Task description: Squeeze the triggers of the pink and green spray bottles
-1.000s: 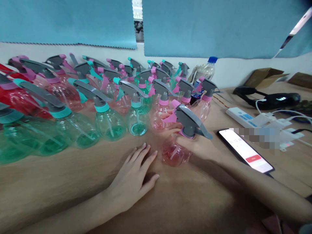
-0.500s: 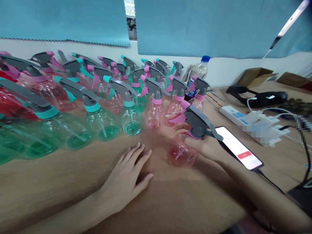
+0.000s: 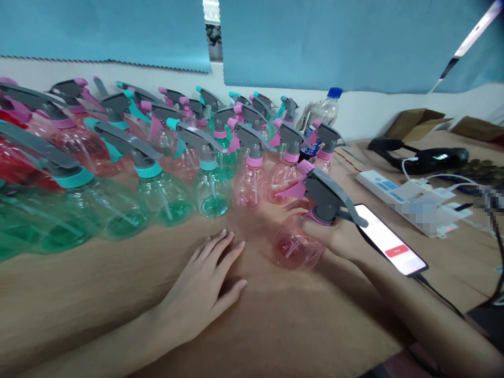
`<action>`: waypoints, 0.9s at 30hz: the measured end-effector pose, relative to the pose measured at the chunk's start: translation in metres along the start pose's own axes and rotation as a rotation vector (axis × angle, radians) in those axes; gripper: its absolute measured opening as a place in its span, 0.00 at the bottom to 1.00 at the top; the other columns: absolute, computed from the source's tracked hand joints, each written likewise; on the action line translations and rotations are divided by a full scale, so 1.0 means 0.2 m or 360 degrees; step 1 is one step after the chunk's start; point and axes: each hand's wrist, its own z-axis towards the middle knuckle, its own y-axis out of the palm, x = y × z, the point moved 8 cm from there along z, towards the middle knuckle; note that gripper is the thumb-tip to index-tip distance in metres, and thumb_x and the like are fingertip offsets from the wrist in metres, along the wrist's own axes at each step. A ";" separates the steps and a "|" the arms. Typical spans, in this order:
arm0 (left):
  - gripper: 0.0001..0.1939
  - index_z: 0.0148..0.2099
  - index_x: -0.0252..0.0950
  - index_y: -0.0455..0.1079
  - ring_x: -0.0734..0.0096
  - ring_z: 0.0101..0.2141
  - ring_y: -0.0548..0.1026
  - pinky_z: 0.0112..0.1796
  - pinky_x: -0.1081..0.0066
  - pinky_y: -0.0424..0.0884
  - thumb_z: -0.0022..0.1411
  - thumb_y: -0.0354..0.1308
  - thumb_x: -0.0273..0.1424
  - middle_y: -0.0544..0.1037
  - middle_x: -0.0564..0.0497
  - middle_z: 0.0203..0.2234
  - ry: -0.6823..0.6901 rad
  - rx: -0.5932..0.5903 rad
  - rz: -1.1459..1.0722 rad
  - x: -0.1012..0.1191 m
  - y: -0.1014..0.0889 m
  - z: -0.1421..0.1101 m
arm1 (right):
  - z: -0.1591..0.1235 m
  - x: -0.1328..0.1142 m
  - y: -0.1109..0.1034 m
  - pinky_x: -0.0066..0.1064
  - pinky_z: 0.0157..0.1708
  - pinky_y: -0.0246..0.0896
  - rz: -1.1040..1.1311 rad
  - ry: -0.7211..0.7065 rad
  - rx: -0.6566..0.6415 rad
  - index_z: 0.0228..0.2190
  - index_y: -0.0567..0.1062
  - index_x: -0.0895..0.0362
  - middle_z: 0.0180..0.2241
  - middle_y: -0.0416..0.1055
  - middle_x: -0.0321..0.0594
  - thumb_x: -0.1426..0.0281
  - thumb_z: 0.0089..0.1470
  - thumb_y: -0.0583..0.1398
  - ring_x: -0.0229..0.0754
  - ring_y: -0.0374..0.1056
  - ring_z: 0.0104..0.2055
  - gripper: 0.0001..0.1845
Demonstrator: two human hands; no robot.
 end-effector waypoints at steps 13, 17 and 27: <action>0.27 0.64 0.34 0.59 0.49 0.61 0.60 0.56 0.49 0.61 0.68 0.51 0.42 0.63 0.39 0.62 0.0015 0.0017 0.0001 0.00 0.00 0.00 | -0.01 -0.05 -0.04 0.34 0.27 0.65 -0.0025 -0.0115 0.0157 0.19 0.67 0.52 0.20 0.66 0.32 0.72 0.36 0.56 0.40 0.65 0.24 0.03; 0.27 0.64 0.35 0.60 0.50 0.61 0.60 0.56 0.50 0.61 0.68 0.50 0.42 0.63 0.39 0.62 -0.0004 0.0007 -0.0016 -0.01 0.00 0.00 | -0.02 -0.02 -0.05 0.29 0.19 0.56 -0.0044 -0.0112 0.0176 0.19 0.63 0.52 0.16 0.58 0.29 0.72 0.36 0.57 0.35 0.54 0.18 0.05; 0.26 0.63 0.35 0.60 0.51 0.61 0.60 0.56 0.50 0.61 0.68 0.51 0.42 0.63 0.39 0.61 0.0014 0.0026 -0.0024 0.00 -0.01 0.00 | -0.03 -0.03 -0.01 0.40 0.32 0.68 0.0008 -0.0084 0.0086 0.21 0.68 0.52 0.26 0.72 0.35 0.71 0.36 0.56 0.43 0.70 0.28 0.03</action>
